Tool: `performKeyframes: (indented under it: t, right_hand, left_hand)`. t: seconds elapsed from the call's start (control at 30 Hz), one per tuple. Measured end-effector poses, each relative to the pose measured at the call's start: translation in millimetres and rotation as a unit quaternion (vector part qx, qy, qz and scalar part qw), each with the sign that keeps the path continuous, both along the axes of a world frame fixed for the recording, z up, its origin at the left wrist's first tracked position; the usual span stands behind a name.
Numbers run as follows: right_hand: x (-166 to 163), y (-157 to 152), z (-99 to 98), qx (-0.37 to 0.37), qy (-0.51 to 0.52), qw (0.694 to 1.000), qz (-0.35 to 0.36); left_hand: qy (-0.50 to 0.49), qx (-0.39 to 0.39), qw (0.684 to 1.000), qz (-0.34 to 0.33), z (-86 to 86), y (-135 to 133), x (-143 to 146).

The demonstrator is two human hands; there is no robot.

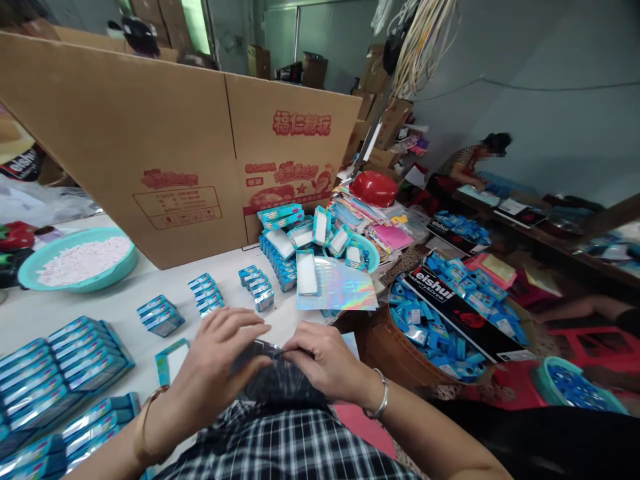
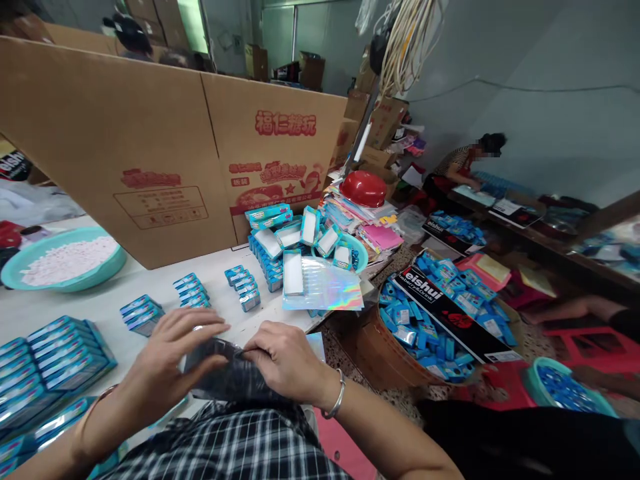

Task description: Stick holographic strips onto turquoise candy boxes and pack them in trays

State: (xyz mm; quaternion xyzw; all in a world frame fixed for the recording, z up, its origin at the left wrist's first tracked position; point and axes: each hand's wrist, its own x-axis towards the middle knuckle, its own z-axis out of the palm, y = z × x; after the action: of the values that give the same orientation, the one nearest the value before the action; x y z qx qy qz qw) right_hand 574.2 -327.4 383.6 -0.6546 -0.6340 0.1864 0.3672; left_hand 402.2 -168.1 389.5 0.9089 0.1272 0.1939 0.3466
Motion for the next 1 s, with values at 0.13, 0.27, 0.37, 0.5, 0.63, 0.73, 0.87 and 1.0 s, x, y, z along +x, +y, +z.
performKeyframes:
  t: [0.13, 0.27, 0.37, 0.5, 0.63, 0.73, 0.87, 1.0]
  right_hand:
    - [2.5, 2.5, -1.3, -0.011, -0.009, 1.0, 0.011]
    - [7.0, -6.4, -5.7, -0.028, -0.038, 0.999, 0.002]
    - [9.2, -13.4, -12.0, -0.024, -0.099, 0.995, 0.006]
    - [8.1, -14.5, -19.4, -0.021, -0.151, 0.988, 0.002]
    - [3.9, -9.0, -18.6, -0.043, -0.075, 0.996, -0.007]
    - [0.7, -5.0, -15.5, -0.047, -0.015, 0.999, -0.014]
    - [-1.7, -3.9, -15.5, -0.065, 0.064, 0.995, -0.038]
    - [-1.4, -6.1, -17.7, -0.04, 0.024, 0.998, -0.036]
  left_hand:
    - [0.082, 0.075, 0.99, -0.092, -4.8, -7.5, 14.4]
    - [0.127, 0.018, 0.985, -0.118, -12.3, -5.1, 15.2]
    - [0.151, -0.029, 0.979, -0.137, -11.5, 0.2, 13.8]
    - [0.162, -0.065, 0.974, -0.142, -9.7, 7.6, 14.4]
    - [0.174, -0.054, 0.971, -0.153, -12.0, 9.8, 14.2]
    - [0.154, -0.015, 0.976, -0.15, -17.7, 2.0, 14.6]
    - [0.141, -0.014, 0.982, -0.128, -23.3, -9.8, 18.7]
    - [0.152, -0.082, 0.972, -0.16, -17.0, -5.4, 22.0]
